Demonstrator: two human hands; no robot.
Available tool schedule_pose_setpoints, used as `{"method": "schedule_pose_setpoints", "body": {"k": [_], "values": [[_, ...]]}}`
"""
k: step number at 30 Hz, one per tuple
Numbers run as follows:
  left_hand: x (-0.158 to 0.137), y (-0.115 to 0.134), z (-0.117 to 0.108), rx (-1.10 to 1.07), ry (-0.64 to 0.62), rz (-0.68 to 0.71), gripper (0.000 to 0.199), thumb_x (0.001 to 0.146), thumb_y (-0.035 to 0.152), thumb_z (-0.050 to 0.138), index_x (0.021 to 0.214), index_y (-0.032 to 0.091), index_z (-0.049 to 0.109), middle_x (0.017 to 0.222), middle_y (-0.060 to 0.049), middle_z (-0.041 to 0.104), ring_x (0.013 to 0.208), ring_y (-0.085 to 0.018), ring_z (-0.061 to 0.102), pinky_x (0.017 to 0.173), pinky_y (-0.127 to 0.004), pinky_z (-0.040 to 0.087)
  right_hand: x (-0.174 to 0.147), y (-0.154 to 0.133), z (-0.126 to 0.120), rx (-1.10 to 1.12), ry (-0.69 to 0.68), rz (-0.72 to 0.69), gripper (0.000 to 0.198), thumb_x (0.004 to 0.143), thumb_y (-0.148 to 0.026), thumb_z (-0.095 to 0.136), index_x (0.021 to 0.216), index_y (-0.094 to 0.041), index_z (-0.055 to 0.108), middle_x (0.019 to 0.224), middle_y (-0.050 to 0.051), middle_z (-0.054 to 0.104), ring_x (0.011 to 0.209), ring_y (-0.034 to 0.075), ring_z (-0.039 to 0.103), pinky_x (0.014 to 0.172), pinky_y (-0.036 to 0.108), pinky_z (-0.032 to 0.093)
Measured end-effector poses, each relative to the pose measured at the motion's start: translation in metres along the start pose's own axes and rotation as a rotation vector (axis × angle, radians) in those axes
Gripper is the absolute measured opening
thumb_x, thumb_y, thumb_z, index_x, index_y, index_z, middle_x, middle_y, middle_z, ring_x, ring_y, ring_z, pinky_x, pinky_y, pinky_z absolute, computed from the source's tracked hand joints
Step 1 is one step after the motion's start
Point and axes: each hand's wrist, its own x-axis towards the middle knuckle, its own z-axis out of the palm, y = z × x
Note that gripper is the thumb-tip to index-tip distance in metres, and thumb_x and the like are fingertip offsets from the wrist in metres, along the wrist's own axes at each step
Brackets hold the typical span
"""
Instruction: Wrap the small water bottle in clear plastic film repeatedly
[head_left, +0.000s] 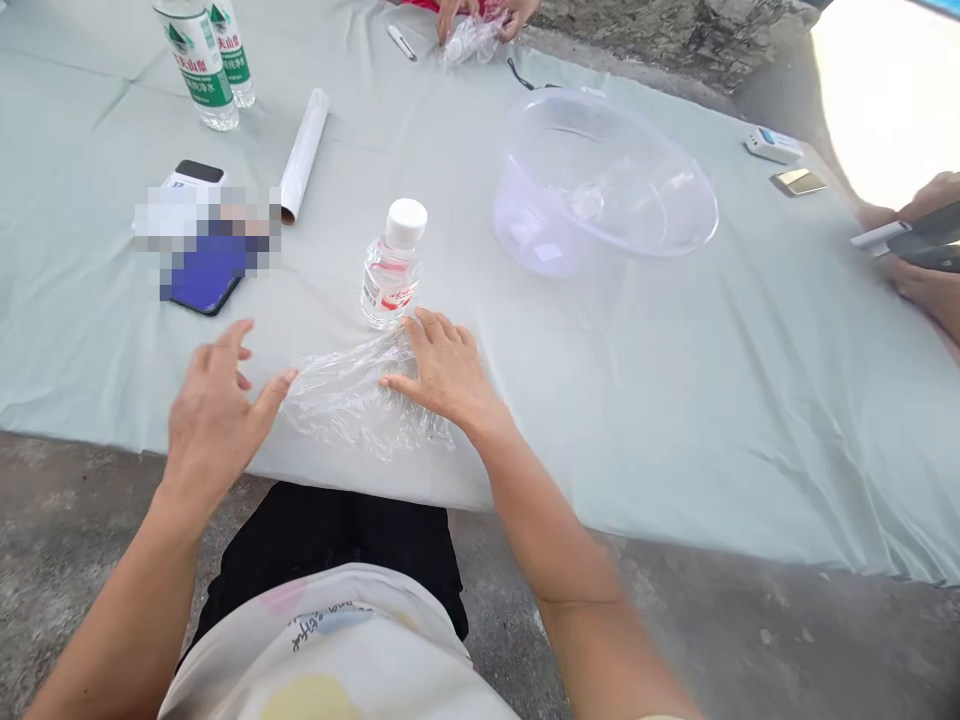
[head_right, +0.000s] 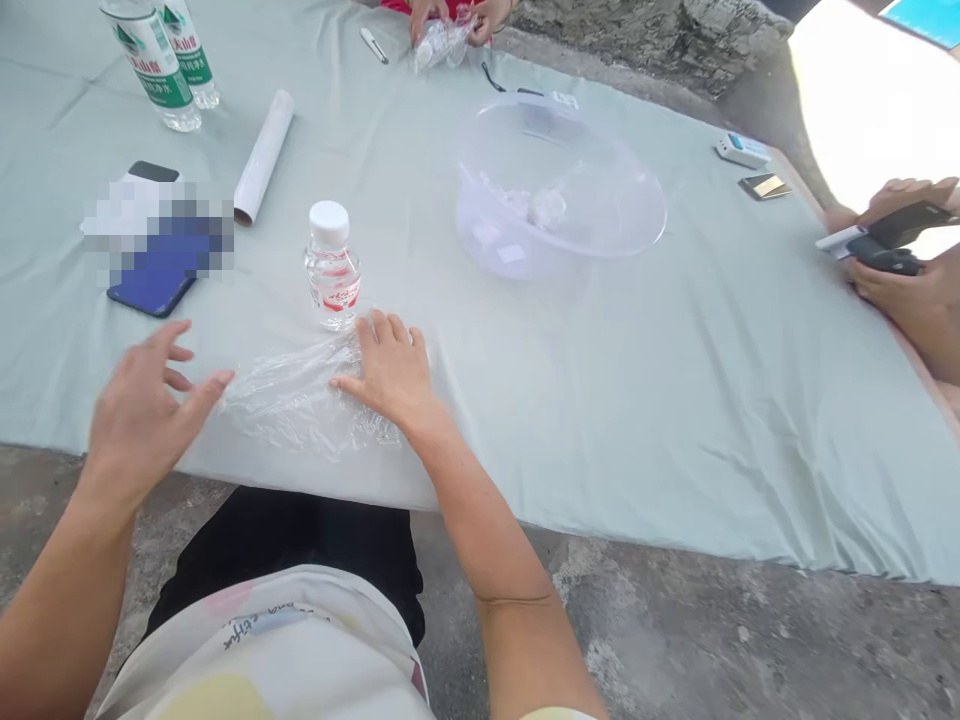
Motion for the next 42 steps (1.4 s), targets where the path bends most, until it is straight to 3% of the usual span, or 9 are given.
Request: {"method": "schedule_pose_setpoints", "body": {"k": [3, 6, 8, 11, 14, 18, 23, 32, 42], "values": [[-0.008, 0.033, -0.005, -0.142, 0.236, 0.219, 0.03, 0.09, 0.024, 0.063, 0.12, 0.022, 0.064, 0.106, -0.006, 0.068, 0.085, -0.018, 0.064, 0.076, -0.032, 0.052, -0.003, -0.005, 0.008, 0.019, -0.024, 0.006, 0.076, 0.088, -0.055, 0.066, 0.148, -0.017, 0.042, 0.16, 0.02, 0.038, 0.148, 0.038, 0.033, 0.116, 0.06, 0.029], [-0.006, 0.059, 0.031, -0.266, -0.095, 0.565, 0.022, 0.093, 0.009, 0.049, 0.102, 0.022, 0.065, 0.087, -0.001, 0.067, 0.078, -0.014, 0.064, 0.071, -0.026, 0.051, -0.006, -0.003, 0.006, 0.026, -0.039, 0.032, 0.074, 0.089, -0.048, 0.066, 0.15, -0.016, 0.04, 0.162, 0.02, 0.035, 0.15, 0.039, 0.03, 0.117, 0.063, 0.026], [-0.001, 0.061, 0.068, -0.15, -0.285, 0.578, 0.03, 0.09, 0.003, 0.041, 0.101, 0.019, 0.064, 0.089, -0.003, 0.068, 0.072, -0.014, 0.062, 0.058, -0.026, 0.047, -0.014, 0.003, -0.001, 0.041, 0.007, 0.047, 0.067, 0.091, -0.043, 0.063, 0.149, -0.016, 0.043, 0.162, 0.019, 0.035, 0.151, 0.039, 0.029, 0.117, 0.064, 0.025], [0.004, 0.047, 0.114, -0.004, -0.284, 0.652, 0.031, 0.088, 0.002, 0.037, 0.091, 0.017, 0.064, 0.095, -0.008, 0.07, 0.081, -0.019, 0.062, 0.068, -0.031, 0.051, -0.033, 0.008, -0.014, 0.152, 0.254, 0.082, 0.044, 0.098, -0.038, 0.05, 0.138, -0.02, 0.054, 0.15, 0.017, 0.052, 0.142, 0.033, 0.045, 0.114, 0.056, 0.035], [0.001, 0.032, 0.132, 0.023, -0.223, 0.684, 0.031, 0.091, 0.004, 0.038, 0.094, 0.018, 0.065, 0.113, -0.012, 0.069, 0.1, -0.023, 0.063, 0.084, -0.038, 0.053, -0.049, 0.001, -0.016, 0.343, 0.45, 0.123, 0.032, 0.103, -0.033, 0.037, 0.116, -0.023, 0.065, 0.115, 0.011, 0.071, 0.108, 0.023, 0.066, 0.095, 0.04, 0.05], [-0.004, 0.029, 0.126, 0.051, -0.228, 0.658, 0.027, 0.097, 0.01, 0.042, 0.106, 0.018, 0.066, 0.12, -0.015, 0.067, 0.113, -0.027, 0.062, 0.092, -0.042, 0.053, -0.045, -0.011, 0.007, 0.402, 0.258, 0.038, 0.027, 0.101, -0.026, 0.041, 0.1, -0.022, 0.067, 0.097, 0.007, 0.072, 0.09, 0.02, 0.066, 0.081, 0.033, 0.051], [-0.013, 0.029, 0.106, 0.13, -0.317, 0.54, 0.026, 0.097, 0.021, 0.053, 0.119, 0.019, 0.067, 0.137, -0.019, 0.06, 0.132, -0.034, 0.054, 0.105, -0.051, 0.048, -0.04, 0.005, 0.035, 0.181, 0.224, 0.117, 0.028, 0.098, -0.035, 0.052, 0.117, -0.02, 0.067, 0.135, 0.015, 0.062, 0.123, 0.03, 0.057, 0.103, 0.046, 0.044], [-0.041, 0.019, 0.076, 0.346, -0.31, 0.329, 0.087, 0.08, 0.063, 0.071, 0.15, 0.016, 0.048, 0.159, -0.025, 0.039, 0.148, -0.044, 0.033, 0.114, -0.057, 0.034, -0.088, 0.012, 0.046, 0.009, 0.132, 0.113, 0.062, 0.096, -0.059, 0.05, 0.147, -0.024, 0.05, 0.16, 0.017, 0.039, 0.149, 0.035, 0.033, 0.116, 0.061, 0.027], [-0.034, 0.004, 0.067, 0.361, -0.27, 0.193, 0.118, 0.065, 0.076, 0.075, 0.159, 0.019, 0.033, 0.166, -0.027, 0.022, 0.153, -0.046, 0.022, 0.119, -0.068, 0.011, -0.109, 0.019, 0.045, -0.037, 0.243, 0.253, 0.062, 0.096, -0.062, 0.046, 0.14, -0.02, 0.057, 0.153, 0.02, 0.048, 0.143, 0.041, 0.04, 0.11, 0.068, 0.03]]}}
